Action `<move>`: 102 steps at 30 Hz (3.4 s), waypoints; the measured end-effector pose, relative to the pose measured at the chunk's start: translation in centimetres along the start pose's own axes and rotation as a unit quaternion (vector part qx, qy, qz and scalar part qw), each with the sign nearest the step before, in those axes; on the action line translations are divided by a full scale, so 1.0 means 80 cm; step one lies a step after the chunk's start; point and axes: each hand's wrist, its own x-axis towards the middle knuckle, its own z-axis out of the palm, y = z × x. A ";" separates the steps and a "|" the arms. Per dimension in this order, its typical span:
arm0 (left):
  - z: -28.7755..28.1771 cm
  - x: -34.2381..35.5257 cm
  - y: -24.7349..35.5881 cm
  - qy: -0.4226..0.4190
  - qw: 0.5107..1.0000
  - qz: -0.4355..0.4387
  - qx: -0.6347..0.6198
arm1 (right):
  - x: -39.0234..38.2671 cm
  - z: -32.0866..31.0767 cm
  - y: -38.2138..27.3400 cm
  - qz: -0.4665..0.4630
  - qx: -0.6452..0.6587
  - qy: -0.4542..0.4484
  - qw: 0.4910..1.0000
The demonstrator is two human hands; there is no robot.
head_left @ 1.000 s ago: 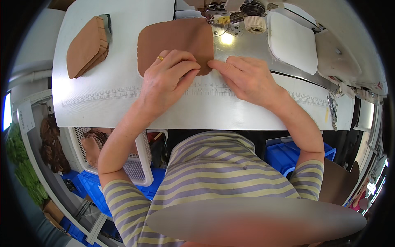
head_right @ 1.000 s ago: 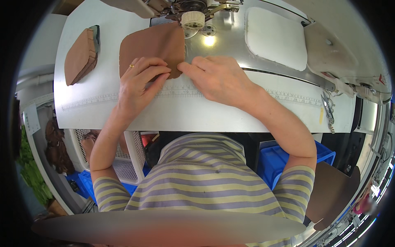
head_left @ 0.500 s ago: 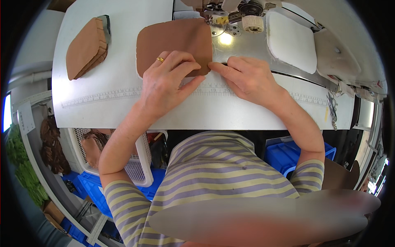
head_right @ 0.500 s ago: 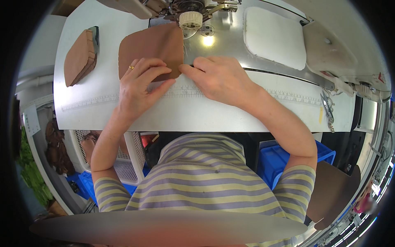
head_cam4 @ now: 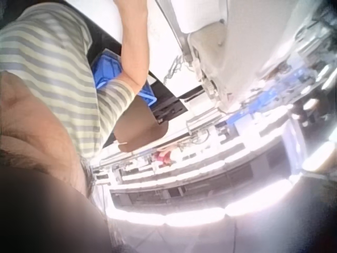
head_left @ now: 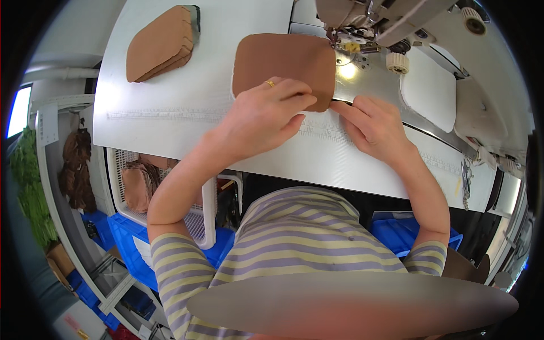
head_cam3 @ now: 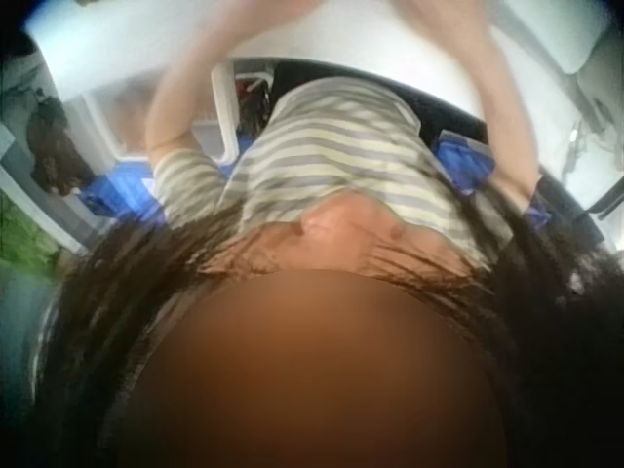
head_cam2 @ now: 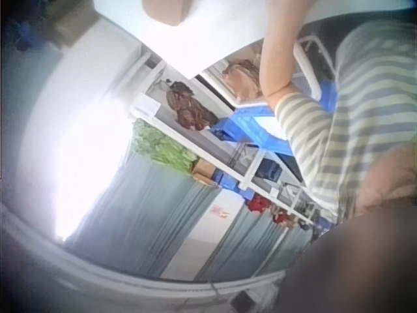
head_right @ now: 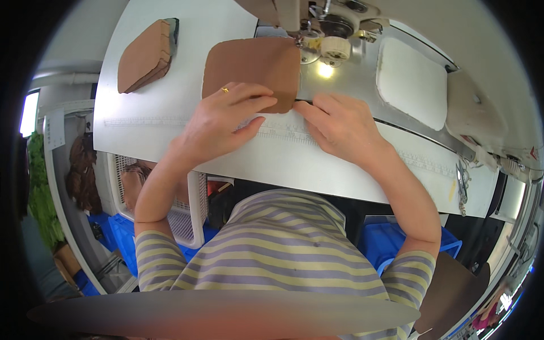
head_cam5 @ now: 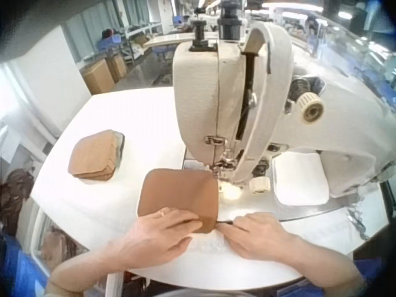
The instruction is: Using an industrial sewing machine to sew a leather pouch component.
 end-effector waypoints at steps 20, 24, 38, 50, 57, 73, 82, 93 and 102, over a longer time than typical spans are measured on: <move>-0.009 0.015 -0.032 -0.073 0.994 0.080 -0.015 | 0.004 0.007 -0.001 0.027 0.029 0.049 0.998; 0.001 0.016 -0.027 -0.028 0.987 0.136 0.075 | 0.000 0.000 0.005 0.019 0.015 0.034 0.999; 0.006 0.018 -0.021 -0.001 0.999 0.000 -0.048 | 0.003 0.006 0.005 0.019 0.014 0.049 0.999; 0.020 0.019 -0.005 0.019 0.999 -0.020 0.023 | 0.006 0.009 0.000 0.026 0.004 0.025 0.999; 0.029 0.006 0.005 0.068 0.996 0.000 0.060 | -0.001 0.013 -0.008 0.002 -0.048 0.017 0.999; 0.011 0.000 -0.018 0.051 0.986 0.124 0.098 | -0.002 0.013 -0.008 0.019 -0.040 0.020 0.999; 0.006 -0.010 -0.015 0.010 0.987 0.119 0.112 | 0.005 0.005 0.007 0.040 0.047 0.095 0.994; -0.064 -0.037 -0.085 0.026 0.997 -0.017 0.073 | 0.015 0.012 -0.002 -0.015 -0.034 0.000 0.999; -0.064 -0.026 -0.097 0.033 0.997 0.008 0.062 | 0.038 0.006 0.000 -0.002 0.022 0.010 1.000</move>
